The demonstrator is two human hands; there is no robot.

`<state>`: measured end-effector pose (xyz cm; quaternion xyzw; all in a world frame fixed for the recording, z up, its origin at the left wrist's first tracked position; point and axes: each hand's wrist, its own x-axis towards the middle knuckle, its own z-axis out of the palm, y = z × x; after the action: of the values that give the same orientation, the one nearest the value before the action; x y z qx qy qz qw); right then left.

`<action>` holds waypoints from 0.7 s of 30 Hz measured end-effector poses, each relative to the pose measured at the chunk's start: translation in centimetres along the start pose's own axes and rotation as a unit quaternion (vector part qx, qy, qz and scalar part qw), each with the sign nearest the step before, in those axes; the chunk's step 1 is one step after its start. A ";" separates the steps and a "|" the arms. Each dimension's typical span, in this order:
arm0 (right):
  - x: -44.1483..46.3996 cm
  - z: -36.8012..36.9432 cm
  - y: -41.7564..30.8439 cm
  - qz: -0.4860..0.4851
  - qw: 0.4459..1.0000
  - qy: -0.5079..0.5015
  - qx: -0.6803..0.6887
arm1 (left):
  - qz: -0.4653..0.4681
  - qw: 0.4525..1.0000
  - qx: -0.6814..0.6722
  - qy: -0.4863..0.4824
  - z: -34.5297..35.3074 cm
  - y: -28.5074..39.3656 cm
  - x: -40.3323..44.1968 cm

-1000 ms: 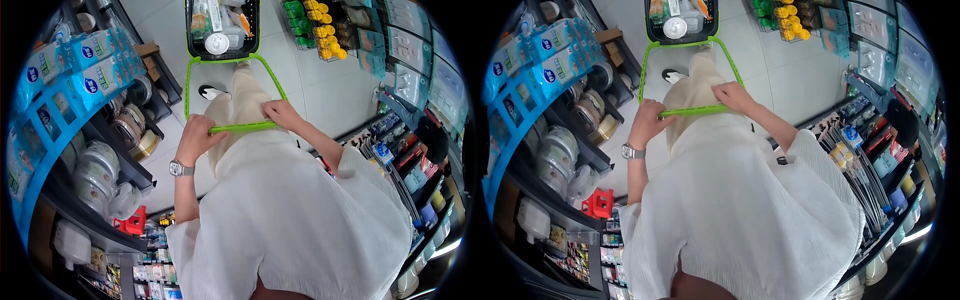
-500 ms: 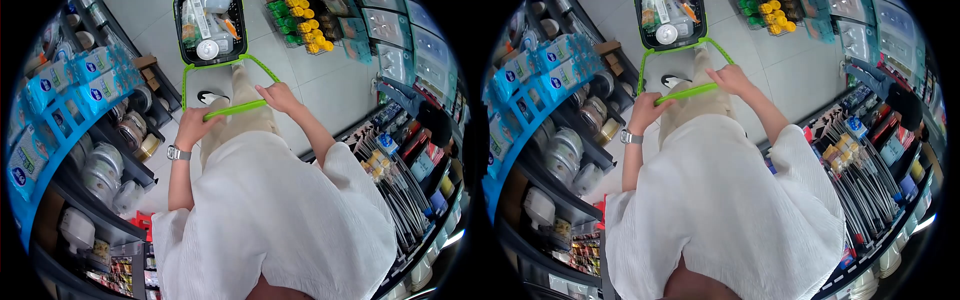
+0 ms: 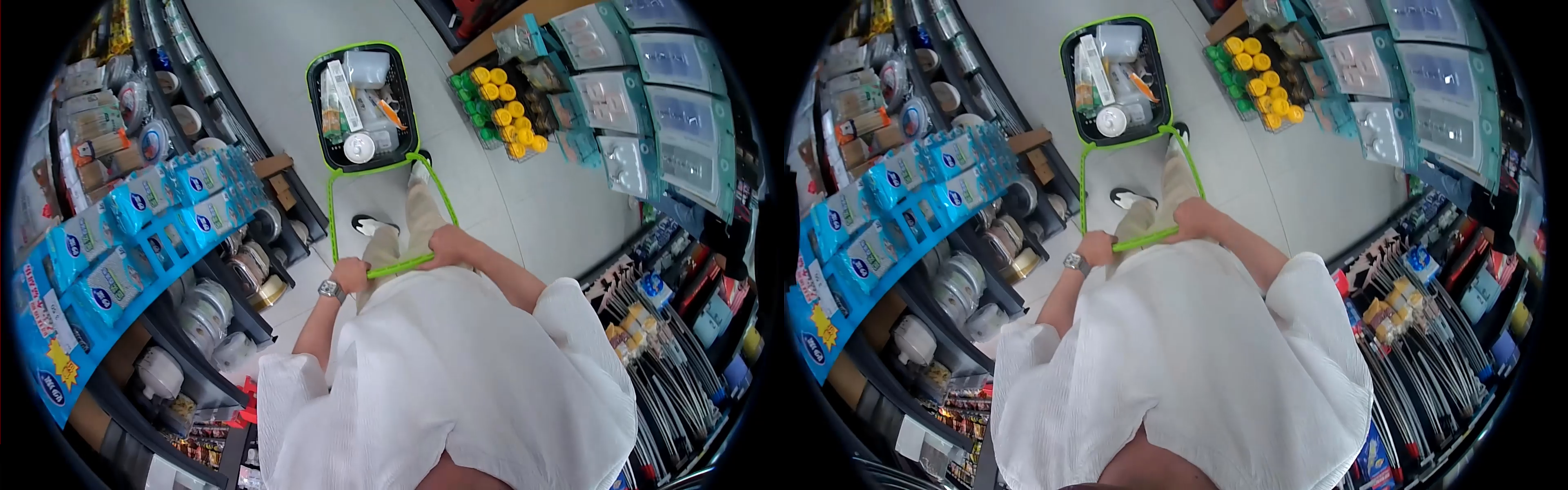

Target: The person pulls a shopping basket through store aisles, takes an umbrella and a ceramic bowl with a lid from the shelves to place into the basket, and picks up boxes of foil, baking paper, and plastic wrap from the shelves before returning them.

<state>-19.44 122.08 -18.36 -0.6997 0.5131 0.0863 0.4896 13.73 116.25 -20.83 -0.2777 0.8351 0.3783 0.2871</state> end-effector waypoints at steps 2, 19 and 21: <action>0.4 0.7 1.0 -0.012 1.000 0.012 0.013 | -0.034 0.998 0.016 -0.050 0.6 0.6 1.1; 7.3 -15.2 12.3 -0.027 0.977 0.159 -0.139 | -0.179 0.951 0.014 0.250 -12.1 2.5 15.3; 8.1 -17.1 13.0 -0.023 0.967 0.196 -0.164 | -0.188 0.938 0.016 0.291 -14.0 3.0 16.9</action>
<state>-32.68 103.81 -22.54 -0.7854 0.5613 0.0191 0.2604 -3.53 102.72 -23.39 -0.5226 0.8209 0.2066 0.1018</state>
